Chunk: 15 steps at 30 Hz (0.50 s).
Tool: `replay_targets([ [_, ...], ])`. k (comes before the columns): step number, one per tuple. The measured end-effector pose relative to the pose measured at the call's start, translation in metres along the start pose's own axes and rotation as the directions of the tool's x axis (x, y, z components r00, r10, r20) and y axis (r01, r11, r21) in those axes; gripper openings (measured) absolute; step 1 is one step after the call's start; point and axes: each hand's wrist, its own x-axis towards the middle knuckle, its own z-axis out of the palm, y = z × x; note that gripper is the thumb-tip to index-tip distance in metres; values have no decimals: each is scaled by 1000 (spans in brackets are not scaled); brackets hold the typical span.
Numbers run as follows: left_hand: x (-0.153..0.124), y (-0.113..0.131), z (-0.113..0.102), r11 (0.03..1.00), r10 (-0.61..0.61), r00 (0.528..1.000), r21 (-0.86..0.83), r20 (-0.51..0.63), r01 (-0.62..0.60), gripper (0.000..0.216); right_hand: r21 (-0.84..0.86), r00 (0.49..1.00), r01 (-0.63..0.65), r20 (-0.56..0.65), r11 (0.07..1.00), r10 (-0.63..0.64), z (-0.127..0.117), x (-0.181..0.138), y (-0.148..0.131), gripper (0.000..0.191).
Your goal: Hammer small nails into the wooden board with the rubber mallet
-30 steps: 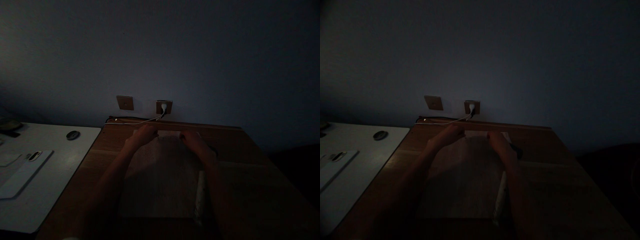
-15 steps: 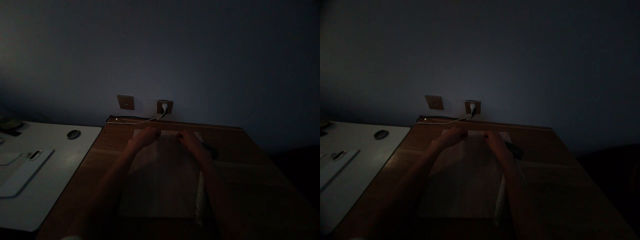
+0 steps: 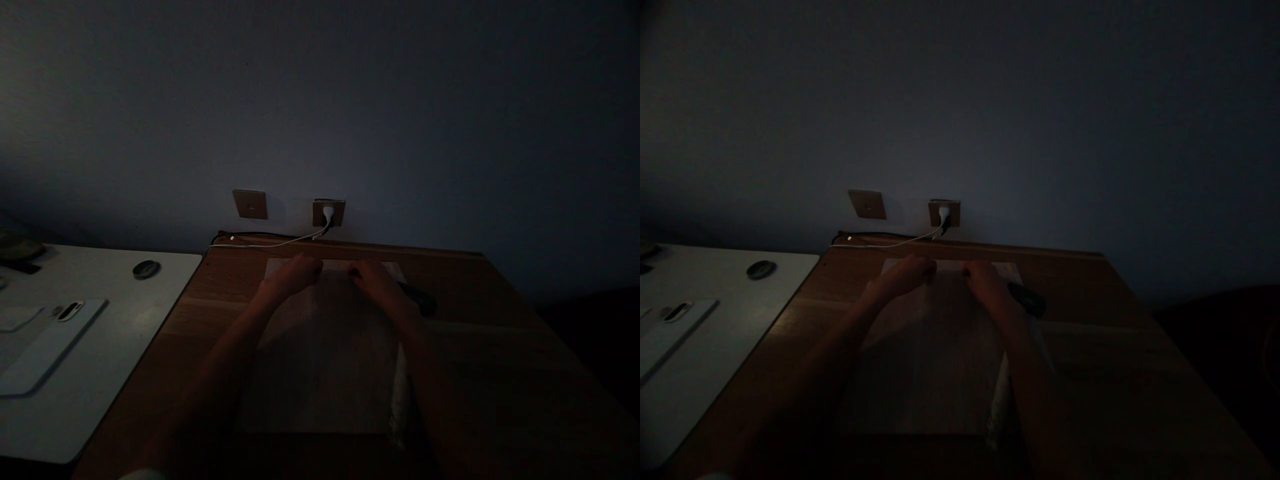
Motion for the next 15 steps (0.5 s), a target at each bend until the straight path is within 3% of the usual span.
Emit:
replay_targets([
  [3,0,0,1,999,-41,999,-11,-28,40,20,17,1000,17,-25,1000,-16,-2,-2,-2,29],
  [6,1,-4,3,998,-54,997,-38,-60,51,17,175,998,34,-55,984,-25,-4,-1,-1,26],
  [10,5,-9,4,993,-72,997,-100,-36,68,16,506,994,65,-112,860,-9,-8,2,4,15],
  [15,9,-10,4,990,-61,998,-132,-28,56,19,601,988,32,-142,799,67,-8,5,10,12],
])
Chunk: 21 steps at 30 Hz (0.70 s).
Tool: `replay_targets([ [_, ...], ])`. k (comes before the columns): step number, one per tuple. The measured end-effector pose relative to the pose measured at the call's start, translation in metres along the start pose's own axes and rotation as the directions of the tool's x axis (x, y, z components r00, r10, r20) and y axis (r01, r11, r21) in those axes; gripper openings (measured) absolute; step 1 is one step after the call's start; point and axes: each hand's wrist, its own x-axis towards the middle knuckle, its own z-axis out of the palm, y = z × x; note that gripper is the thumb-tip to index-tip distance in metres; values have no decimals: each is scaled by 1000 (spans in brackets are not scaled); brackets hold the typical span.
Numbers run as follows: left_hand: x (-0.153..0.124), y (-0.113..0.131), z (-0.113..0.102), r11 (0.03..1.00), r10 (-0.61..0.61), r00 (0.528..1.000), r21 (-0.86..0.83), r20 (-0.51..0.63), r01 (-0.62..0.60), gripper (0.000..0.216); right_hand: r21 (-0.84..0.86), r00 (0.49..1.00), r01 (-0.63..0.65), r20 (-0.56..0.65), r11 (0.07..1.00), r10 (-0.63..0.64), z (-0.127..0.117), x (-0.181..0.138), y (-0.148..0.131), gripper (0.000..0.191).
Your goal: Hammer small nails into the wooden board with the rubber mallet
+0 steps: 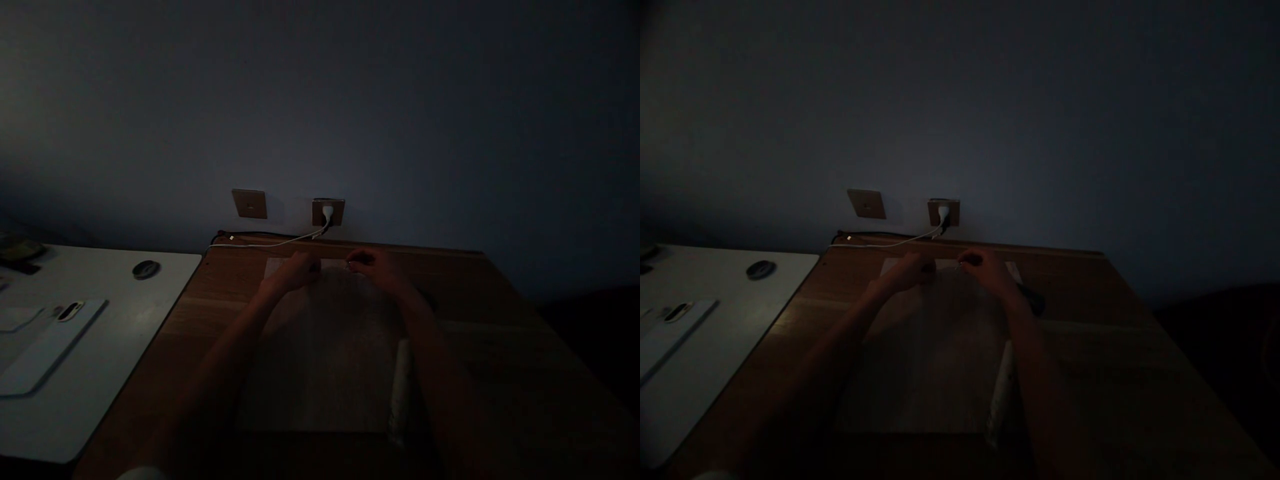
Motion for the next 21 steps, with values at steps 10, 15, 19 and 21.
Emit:
replay_targets([
  [10,-2,-6,-1,996,86,996,-20,17,-86,25,-138,999,44,16,989,-42,0,-4,-7,13],
  [15,2,-16,0,989,8,1000,-151,27,-4,15,-133,999,47,6,990,-47,1,-6,-12,14],
  [19,4,-17,4,963,-84,996,-260,-42,70,7,-112,998,60,6,992,-60,1,-8,-15,14],
  [21,6,-15,8,917,-112,992,-392,-65,78,10,-112,998,69,4,991,-69,0,-8,-16,13],
])
